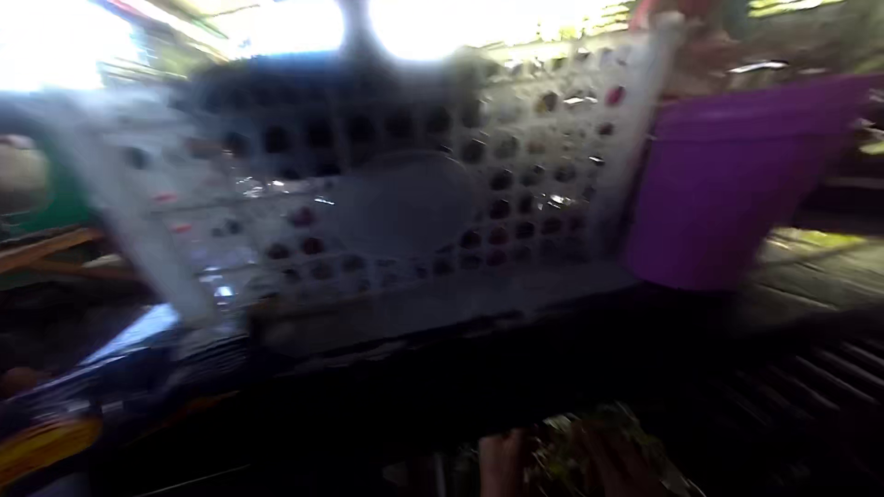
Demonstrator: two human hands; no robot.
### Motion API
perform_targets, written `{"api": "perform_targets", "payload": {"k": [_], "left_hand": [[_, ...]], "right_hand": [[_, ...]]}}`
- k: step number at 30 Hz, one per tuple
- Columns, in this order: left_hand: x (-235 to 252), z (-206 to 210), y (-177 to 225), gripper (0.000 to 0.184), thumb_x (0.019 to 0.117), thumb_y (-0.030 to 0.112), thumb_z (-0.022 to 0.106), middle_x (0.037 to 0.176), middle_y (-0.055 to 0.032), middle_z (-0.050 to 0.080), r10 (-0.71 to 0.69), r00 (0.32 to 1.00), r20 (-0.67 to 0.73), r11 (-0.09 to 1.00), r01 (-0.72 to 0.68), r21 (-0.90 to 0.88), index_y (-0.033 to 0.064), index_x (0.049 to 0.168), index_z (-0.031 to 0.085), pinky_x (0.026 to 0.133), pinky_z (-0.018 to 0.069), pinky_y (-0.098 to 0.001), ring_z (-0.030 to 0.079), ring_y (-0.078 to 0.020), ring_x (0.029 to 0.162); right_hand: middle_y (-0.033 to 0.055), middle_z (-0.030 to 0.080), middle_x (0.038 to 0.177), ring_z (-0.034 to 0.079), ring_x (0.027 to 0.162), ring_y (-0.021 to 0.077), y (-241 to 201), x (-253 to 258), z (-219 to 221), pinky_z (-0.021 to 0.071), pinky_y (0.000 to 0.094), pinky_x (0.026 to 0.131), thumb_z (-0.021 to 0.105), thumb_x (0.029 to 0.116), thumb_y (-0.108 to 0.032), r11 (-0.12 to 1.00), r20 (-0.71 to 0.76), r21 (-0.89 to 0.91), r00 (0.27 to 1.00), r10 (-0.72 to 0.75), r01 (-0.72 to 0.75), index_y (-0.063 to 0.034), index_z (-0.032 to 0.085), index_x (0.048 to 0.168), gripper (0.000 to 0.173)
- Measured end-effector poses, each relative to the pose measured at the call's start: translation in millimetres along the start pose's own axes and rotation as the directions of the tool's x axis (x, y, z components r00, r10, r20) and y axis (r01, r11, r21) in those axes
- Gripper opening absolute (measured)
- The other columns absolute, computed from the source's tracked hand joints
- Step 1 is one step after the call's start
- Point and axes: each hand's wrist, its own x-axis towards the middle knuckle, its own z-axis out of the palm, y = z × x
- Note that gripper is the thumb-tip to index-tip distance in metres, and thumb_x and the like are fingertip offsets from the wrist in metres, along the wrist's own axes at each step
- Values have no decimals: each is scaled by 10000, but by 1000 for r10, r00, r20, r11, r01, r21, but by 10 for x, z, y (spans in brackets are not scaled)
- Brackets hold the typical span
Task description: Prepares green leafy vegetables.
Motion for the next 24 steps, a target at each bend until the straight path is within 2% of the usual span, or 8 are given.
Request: {"api": "perform_targets", "payload": {"k": [3,6,10,13,15,17,20,24], "left_hand": [[180,-56,-63,449,1110,347,411,1003,-42,780,-24,990,140,947,-22,319,54,1116,751,813,607,-370,743,-144,907],[167,-91,-154,478,1101,407,399,1003,-43,779,-6,960,281,930,-98,355,79,1188,735,864,603,-385,745,-154,920],[106,-50,-189,298,1058,271,547,762,-16,694,171,922,348,934,-265,241,68,1136,750,613,566,-291,641,-106,625],[134,-103,-154,286,1047,269,542,778,36,688,243,921,306,888,-338,311,111,1072,780,572,465,-242,542,-41,585],[161,-153,-106,316,1052,287,517,781,43,693,250,918,308,873,-351,337,125,1050,789,568,458,-244,537,-41,583],[173,-194,-70,330,1047,297,515,713,50,649,264,913,310,877,-362,317,127,1018,796,535,420,-235,494,-38,545],[198,-257,-33,329,1038,316,534,646,59,597,266,903,336,889,-365,277,132,984,800,497,375,-214,444,-24,504],[205,-330,-6,333,1038,312,538,587,66,522,235,895,380,911,-339,236,109,981,795,476,341,-205,393,-19,476]], "right_hand": [[44,686,844,626,688,95,140,122,-40,536,256,616,576,1046,-174,983,-88,124,986,144,-132,15,705,1086,232],[63,713,849,662,707,134,206,179,-39,553,278,613,614,1022,-129,931,-113,293,959,258,-217,-8,698,1126,181],[98,739,910,704,781,177,176,228,-44,588,311,667,627,1014,-96,867,-41,396,937,346,-303,0,689,1145,174],[109,699,1128,693,907,198,91,239,-83,577,350,696,627,1020,-166,881,-116,360,922,370,-308,-48,544,1397,403],[137,619,1315,663,1060,228,102,277,-172,581,403,790,595,1030,-224,959,-248,202,937,247,-199,-59,389,1529,564],[163,570,1411,615,1205,257,222,344,-315,566,438,906,591,1007,-213,994,-313,-110,948,-52,18,-55,442,1514,551],[99,580,1440,535,1323,352,314,445,-492,488,594,1013,604,1000,-300,700,-102,-630,857,-504,337,-216,705,1312,339],[17,675,1310,589,1270,327,427,445,-521,481,609,1003,578,1020,-369,507,95,-763,846,-525,401,-330,779,1155,245]]}}
